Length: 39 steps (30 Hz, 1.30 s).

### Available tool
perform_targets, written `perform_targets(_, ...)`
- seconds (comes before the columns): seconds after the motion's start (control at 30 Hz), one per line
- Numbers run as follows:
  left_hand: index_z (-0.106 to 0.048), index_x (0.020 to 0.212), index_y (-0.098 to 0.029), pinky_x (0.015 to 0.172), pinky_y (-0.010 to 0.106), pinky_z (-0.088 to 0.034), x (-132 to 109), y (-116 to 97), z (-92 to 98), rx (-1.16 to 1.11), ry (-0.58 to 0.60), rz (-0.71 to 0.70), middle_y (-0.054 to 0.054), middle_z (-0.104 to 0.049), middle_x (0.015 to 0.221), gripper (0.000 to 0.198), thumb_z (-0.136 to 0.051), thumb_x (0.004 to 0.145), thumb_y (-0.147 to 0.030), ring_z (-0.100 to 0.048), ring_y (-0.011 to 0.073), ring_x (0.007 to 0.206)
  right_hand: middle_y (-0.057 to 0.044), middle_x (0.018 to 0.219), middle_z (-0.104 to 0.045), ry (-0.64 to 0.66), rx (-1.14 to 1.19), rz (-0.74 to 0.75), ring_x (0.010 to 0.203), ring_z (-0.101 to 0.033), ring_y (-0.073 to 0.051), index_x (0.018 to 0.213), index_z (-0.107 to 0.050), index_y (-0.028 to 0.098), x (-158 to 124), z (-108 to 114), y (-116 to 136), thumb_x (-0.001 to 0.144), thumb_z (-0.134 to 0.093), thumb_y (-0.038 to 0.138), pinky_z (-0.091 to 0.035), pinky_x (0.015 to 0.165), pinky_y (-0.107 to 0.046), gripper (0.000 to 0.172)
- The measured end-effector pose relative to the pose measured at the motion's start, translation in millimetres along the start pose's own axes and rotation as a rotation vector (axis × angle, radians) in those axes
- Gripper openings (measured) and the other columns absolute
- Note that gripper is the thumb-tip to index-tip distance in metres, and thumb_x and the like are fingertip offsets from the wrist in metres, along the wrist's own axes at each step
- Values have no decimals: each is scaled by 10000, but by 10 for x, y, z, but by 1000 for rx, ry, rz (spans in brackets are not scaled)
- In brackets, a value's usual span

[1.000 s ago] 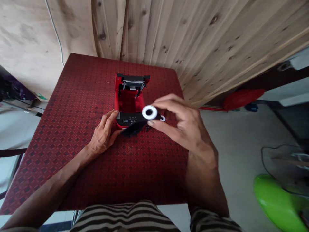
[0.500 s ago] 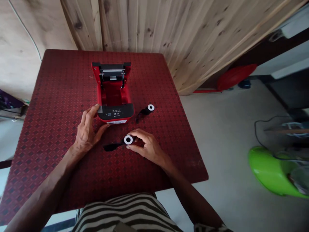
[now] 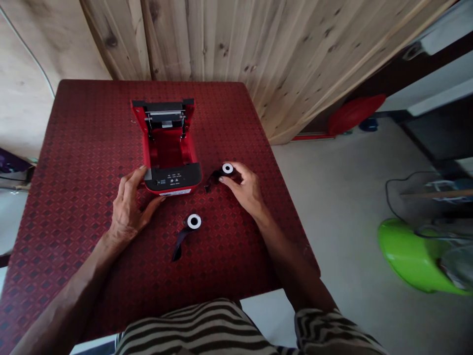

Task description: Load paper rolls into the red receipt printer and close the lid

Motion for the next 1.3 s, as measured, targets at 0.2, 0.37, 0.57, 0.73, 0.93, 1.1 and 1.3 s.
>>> perform_targets(0.2,-387,1603,-267,1069,470,-628,6,-26,-8,-20,-11,6,135,-656,1394,766,-767,954,-413,-698,302,1260,-58,1217,-779,27,16,151,1136,-734,-235,1180,-717,256,-54,413,491,898,-646,196,-572,1031,-459,297)
perform_targets(0.37,-351,1623,-256,1078,439,-631,-14,-30,-14,11,-10,-19,132,-647,1398,835,-802,929,-363,-691,288,1263,-77,1265,-753,236,-187,492,1176,-713,-254,1363,-629,246,77,633,1320,966,-646,149,-555,1072,-470,409)
perform_targets(0.57,-307,1637,-273,1073,434,-645,-42,-26,-21,2,13,7,135,-620,1432,818,-758,960,-363,-680,277,1271,-109,1190,-728,499,-501,587,1186,-654,-286,1190,-655,172,541,-7,1725,955,-631,58,-537,1069,-470,262)
perform_targets(0.73,-295,1643,-265,1094,432,-638,-35,-18,-25,-12,8,-13,145,-605,1472,816,-746,968,-356,-640,284,1343,-146,1144,-750,581,-740,576,1140,-665,-278,1182,-690,104,717,-396,1760,952,-532,-30,-521,1023,-420,309)
perform_targets(0.93,-284,1653,-252,1122,434,-623,-39,-8,-38,-25,5,-25,150,-598,1484,850,-763,956,-340,-628,285,1362,-200,1121,-758,613,-825,511,1078,-699,-307,1125,-749,83,771,-489,1867,944,-505,-33,-532,920,-412,326)
perform_targets(1.1,-292,1647,-250,1114,434,-629,-38,-16,-34,-32,14,-15,152,-594,1487,827,-750,966,-351,-625,287,1370,-203,1141,-769,635,-856,455,1059,-725,-309,1269,-713,92,794,-530,1884,918,-435,-74,-528,891,-406,478)
perform_targets(1.3,-274,1650,-258,1091,432,-642,-55,-4,-40,-17,35,10,153,-582,1505,828,-735,975,-393,-634,295,1360,-200,1131,-791,669,-859,466,1104,-720,-332,1187,-744,99,867,-618,1789,927,-440,-45,-492,953,-449,425)
Point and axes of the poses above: each hand's wrist, its own x-axis towards the middle knuckle, its own z-axis out of the back of the hand, y = z × x, the point moved 1 cm from there along x, towards the middle knuckle
